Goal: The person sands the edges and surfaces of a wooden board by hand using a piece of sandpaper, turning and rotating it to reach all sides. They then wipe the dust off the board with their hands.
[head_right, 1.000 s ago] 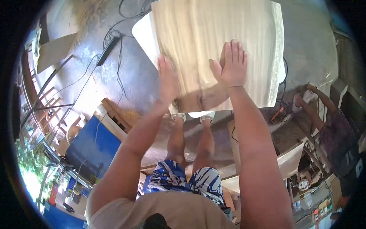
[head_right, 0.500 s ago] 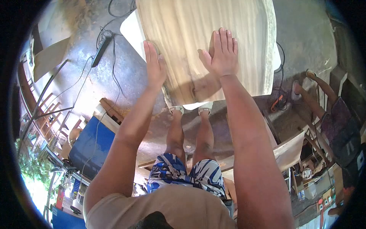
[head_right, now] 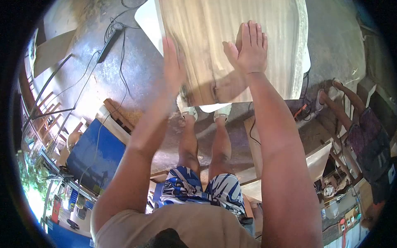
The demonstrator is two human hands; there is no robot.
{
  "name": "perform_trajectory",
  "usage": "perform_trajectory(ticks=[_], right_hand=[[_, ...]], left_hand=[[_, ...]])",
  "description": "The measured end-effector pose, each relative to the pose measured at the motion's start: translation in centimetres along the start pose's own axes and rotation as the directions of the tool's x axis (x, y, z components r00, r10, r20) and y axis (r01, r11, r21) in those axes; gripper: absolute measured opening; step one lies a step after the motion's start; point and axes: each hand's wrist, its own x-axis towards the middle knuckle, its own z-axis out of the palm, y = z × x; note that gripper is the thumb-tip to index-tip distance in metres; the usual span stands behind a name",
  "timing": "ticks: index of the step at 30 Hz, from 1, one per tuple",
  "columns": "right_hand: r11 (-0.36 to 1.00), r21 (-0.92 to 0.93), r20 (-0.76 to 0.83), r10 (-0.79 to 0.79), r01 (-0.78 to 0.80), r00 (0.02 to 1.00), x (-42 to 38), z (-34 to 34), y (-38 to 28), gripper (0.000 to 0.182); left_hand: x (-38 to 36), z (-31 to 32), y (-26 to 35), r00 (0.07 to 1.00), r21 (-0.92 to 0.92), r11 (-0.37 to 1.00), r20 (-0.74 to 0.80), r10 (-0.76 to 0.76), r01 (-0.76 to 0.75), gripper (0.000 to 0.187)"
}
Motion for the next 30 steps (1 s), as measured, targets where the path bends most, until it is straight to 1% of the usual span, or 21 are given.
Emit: perform_trajectory(ticks=[1, 2, 3, 4, 5, 7, 8, 10, 12, 14, 17, 18, 19, 21, 22, 23, 24, 25, 27, 28, 30], right_hand=[[1.0, 0.001, 0.006, -0.006, 0.006, 1.0, -0.1, 0.2, 0.2, 0.072], [1.0, 0.003, 0.002, -0.01, 0.01, 1.0, 0.1, 0.5, 0.4, 0.073], [1.0, 0.004, -0.01, -0.008, 0.008, 1.0, 0.1, 0.4, 0.6, 0.073], [1.0, 0.009, 0.0, -0.005, 0.005, 1.0, 0.0, 0.3, 0.5, 0.073], [1.0, 0.015, 0.005, -0.003, 0.003, 1.0, 0.1, 0.3, 0.4, 0.073], [1.0, 0.017, -0.005, -0.001, 0.001, 1.0, -0.1, 0.4, 0.1, 0.073], [1.0, 0.011, -0.002, 0.003, -0.003, 1.0, 0.1, 0.5, 0.3, 0.074], [1.0, 0.011, -0.004, 0.002, -0.002, 1.0, 0.3, 0.4, 0.4, 0.074], [1.0, 0.02, 0.003, -0.002, 0.002, 1.0, -0.2, 0.2, 0.1, 0.075], [1.0, 0.02, 0.038, 0.019, -0.02, 0.999, 0.4, -0.6, -0.3, 0.075], [1.0, 0.006, 0.029, 0.01, -0.011, 1.0, 0.2, 0.1, 0.2, 0.075], [1.0, 0.005, 0.03, 0.011, -0.011, 0.999, 0.3, 0.0, 0.4, 0.075], [1.0, 0.006, 0.025, 0.0, 0.0, 1.0, 0.2, -0.2, 0.3, 0.076], [1.0, 0.021, 0.002, -0.007, 0.007, 1.0, 0.5, -0.5, 0.0, 0.076], [1.0, 0.026, 0.006, 0.002, -0.002, 1.0, 0.7, -0.5, 0.1, 0.076], [0.999, 0.03, 0.025, 0.015, -0.016, 1.0, 0.4, -0.6, 0.0, 0.077], [0.999, 0.033, 0.019, 0.02, -0.021, 1.0, 0.1, -0.5, 0.0, 0.077], [0.999, 0.035, 0.03, 0.02, -0.021, 0.999, 0.2, -0.2, 0.1, 0.077], [0.999, 0.031, 0.039, 0.03, -0.031, 0.999, 0.5, -0.5, 0.5, 0.078], [0.999, 0.028, 0.065, 0.034, -0.036, 0.997, 0.4, -0.7, 0.3, 0.079], [0.999, 0.01, 0.087, 0.038, -0.039, 0.995, 0.9, -0.9, 0.3, 0.08]], left_hand=[[-4.3, -0.6, 1.8, 0.991, -0.046, 0.993, 0.084, -0.104, 0.108, 0.061], [-9.3, 0.9, 0.1, 0.999, -0.05, 0.999, 0.033, -0.007, 0.008, 0.062], [-13.0, 1.3, 0.4, 0.999, -0.077, 0.997, 0.033, -0.008, 0.01, 0.062], [-15.1, 1.3, 1.2, 0.999, -0.1, 0.995, 0.032, -0.01, 0.013, 0.062], [-15.1, 0.9, 1.5, 1.0, -0.092, 0.996, 0.024, 0.002, 0.0, 0.062], [-14.4, 0.4, 1.9, 0.996, -0.126, 0.99, 0.073, -0.048, 0.057, 0.063], [-13.0, 0.6, 1.3, 0.997, -0.127, 0.991, 0.064, -0.04, 0.048, 0.063], [-8.1, 0.5, 0.3, 0.999, -0.057, 0.998, 0.048, -0.009, 0.011, 0.064], [0.0, -0.4, 0.9, 0.999, 0.034, 0.999, 0.024, -0.021, 0.021, 0.066], [8.2, -0.8, -0.2, 0.998, 0.052, 0.998, -0.05, 0.025, -0.023, 0.064], [20.3, -0.5, -3.2, 0.984, 0.043, 0.993, -0.135, 0.118, -0.113, 0.061], [22.0, -0.7, -3.3, 0.977, 0.03, 0.989, -0.157, 0.145, -0.142, 0.06], [21.3, -0.6, -3.3, 0.979, 0.034, 0.99, -0.151, 0.14, -0.136, 0.06], [19.9, -0.8, -2.3, 0.99, 0.026, 0.998, -0.126, 0.063, -0.06, 0.061], [18.0, -0.8, -1.7, 0.993, 0.031, 0.999, -0.11, 0.043, -0.04, 0.062], [14.2, -0.5, -1.5, 0.996, 0.034, 0.999, -0.083, 0.014, -0.011, 0.063], [10.6, -0.1, -1.5, 0.995, 0.067, 0.996, -0.081, 0.064, -0.059, 0.065], [7.5, -1.2, 1.0, 0.996, 0.023, 0.996, 0.019, -0.087, 0.087, 0.064], [3.1, -1.3, 2.0, 0.999, -0.001, 1.0, 0.023, -0.027, 0.028, 0.064], [3.2, -1.0, 1.5, 0.999, -0.003, 1.0, 0.031, -0.025, 0.025, 0.064], [5.1, -0.5, 0.2, 1.0, 0.052, 0.999, -0.01, -0.002, 0.003, 0.065]])
